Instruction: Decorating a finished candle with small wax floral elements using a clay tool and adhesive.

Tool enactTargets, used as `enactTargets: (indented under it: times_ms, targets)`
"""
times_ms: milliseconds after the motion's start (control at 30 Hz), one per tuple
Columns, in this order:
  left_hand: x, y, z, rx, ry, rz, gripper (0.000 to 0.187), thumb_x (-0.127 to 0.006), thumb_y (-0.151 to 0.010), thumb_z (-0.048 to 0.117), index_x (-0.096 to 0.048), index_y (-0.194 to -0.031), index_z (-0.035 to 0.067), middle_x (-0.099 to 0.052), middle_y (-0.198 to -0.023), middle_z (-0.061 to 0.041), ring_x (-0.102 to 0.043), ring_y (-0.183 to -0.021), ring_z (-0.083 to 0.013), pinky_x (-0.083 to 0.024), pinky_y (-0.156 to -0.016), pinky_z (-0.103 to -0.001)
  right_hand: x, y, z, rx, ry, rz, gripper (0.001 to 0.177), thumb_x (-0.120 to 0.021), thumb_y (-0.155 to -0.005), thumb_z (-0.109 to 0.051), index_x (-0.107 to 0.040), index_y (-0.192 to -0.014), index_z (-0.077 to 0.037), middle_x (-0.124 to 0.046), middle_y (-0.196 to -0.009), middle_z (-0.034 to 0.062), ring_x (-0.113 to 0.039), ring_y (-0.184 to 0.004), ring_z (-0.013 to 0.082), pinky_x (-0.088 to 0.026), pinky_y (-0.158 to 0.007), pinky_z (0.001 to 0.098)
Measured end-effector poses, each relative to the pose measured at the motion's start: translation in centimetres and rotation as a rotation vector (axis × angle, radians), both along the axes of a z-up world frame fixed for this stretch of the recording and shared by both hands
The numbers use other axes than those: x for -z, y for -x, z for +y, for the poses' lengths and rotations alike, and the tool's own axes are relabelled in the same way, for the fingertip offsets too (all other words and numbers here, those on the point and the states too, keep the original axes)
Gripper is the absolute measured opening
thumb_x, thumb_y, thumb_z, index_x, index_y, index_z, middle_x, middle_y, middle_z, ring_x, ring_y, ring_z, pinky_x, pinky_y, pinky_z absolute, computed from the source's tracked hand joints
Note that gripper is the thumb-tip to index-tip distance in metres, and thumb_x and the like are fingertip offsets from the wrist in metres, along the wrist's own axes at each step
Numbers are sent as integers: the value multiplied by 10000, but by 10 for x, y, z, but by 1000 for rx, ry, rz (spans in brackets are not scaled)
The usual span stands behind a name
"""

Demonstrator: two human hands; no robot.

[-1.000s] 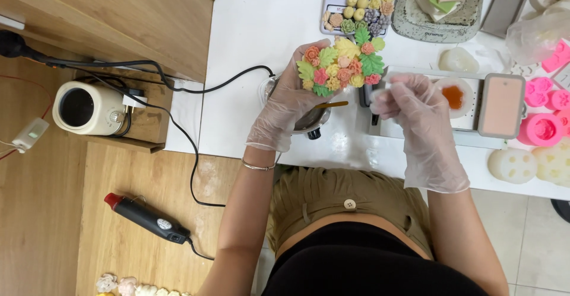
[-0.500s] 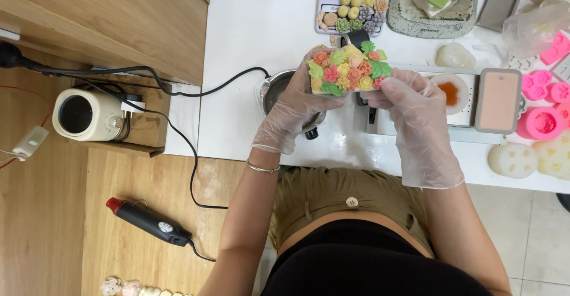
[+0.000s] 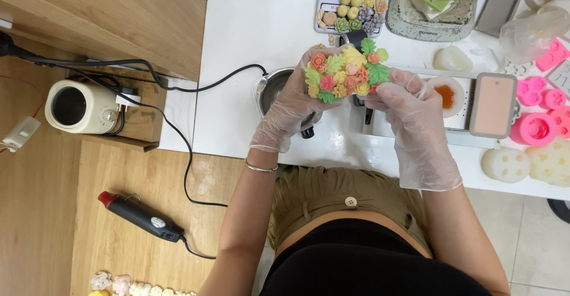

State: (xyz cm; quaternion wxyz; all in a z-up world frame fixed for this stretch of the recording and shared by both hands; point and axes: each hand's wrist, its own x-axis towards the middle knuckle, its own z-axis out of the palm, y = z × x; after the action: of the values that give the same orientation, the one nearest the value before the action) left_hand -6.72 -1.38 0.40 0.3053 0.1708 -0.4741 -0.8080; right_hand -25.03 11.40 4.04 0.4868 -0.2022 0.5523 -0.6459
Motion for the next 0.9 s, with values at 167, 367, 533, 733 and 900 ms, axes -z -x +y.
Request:
enactTargets:
  times_ms: [167, 367, 533, 733, 900]
  targets:
    - [9, -10, -2, -39, 65, -3, 793, -794, -740, -191, -523, -1404, 148, -490, -1486, 62, -479, -1389, -98, -415, -1217, -293, 5, 2, 2, -67, 46, -118, 430, -701, -980, -200, -613, -1332, 30, -729, -1136, 118, -729, -987, 200, -599, -898, 349]
    - [0, -41, 7, -95, -64, -24, 735, -786, -801, -168, -542, -1416, 154, -598, -1377, 24, -559, -1306, -119, -480, -1165, -296, 16, -1, 9, 14, 36, -167, 238, -640, -1017, -205, -667, -1155, -13, -754, -973, 146, -737, -896, 255, -599, -810, 353]
    - [11, -87, 2, -276, -42, -73, 733, -781, -793, -182, -537, -1401, 148, -557, -1435, 23, -534, -1367, -143, -482, -1193, -314, 35, -6, 27, 7, 49, -4, 98, -698, -1061, -84, -659, -1011, -9, -671, -918, 86, -633, -819, 176, -521, -766, 307]
    - [39, -170, -2, -541, -110, -199, 736, -729, -829, -195, -486, -1435, 145, -533, -1454, -31, -546, -1375, -191, -540, -1103, -361, 49, -21, 37, 25, -132, 134, 225, -733, -1052, -155, -592, -905, -59, -658, -847, 80, -596, -706, 147, -508, -700, 293]
    - [82, -209, 3, -618, -245, -238, 768, -683, -801, -212, -467, -1442, 153, -541, -1440, -43, -551, -1349, -189, -530, -1070, -343, 64, -36, 20, -40, -284, 354, 257, -701, -1034, -255, -577, -1127, -50, -698, -894, 89, -644, -720, 140, -507, -662, 274]
